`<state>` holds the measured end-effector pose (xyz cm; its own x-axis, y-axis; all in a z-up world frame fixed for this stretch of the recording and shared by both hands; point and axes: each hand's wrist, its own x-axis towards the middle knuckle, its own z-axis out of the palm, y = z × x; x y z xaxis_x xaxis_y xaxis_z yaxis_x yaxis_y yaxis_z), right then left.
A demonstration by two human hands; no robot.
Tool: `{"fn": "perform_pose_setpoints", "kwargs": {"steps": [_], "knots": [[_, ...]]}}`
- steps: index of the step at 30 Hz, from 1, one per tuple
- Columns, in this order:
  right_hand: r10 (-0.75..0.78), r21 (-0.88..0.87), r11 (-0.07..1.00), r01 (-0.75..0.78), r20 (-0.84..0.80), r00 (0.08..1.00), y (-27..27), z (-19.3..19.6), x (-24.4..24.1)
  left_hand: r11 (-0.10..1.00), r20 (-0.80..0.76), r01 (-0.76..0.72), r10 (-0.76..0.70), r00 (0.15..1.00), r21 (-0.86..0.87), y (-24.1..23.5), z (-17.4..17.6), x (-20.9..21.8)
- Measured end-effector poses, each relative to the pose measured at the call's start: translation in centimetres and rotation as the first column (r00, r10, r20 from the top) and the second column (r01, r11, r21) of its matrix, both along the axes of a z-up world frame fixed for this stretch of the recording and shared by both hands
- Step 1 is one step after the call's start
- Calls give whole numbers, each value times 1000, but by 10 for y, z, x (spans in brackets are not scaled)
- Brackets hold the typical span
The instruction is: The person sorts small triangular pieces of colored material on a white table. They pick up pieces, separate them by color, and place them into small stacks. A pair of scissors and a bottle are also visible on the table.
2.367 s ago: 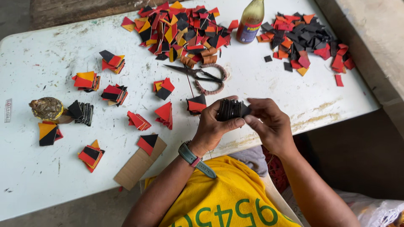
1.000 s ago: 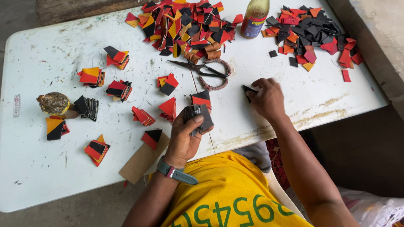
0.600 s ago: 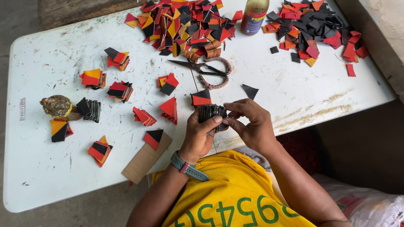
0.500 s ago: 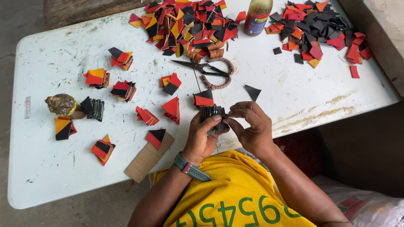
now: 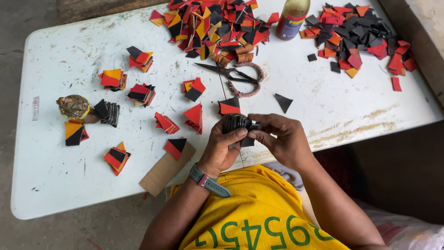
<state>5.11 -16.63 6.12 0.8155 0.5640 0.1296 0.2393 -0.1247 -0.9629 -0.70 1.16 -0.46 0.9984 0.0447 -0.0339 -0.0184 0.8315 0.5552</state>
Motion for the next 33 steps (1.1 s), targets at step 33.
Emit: {"fn": "perform_pose_setpoints", "kwargs": {"steps": [33], "knots": [[-94, -294, 931, 217, 381, 920, -12, -6, 47, 981, -135, 95, -72, 988, 171, 15, -8, -2]]}}
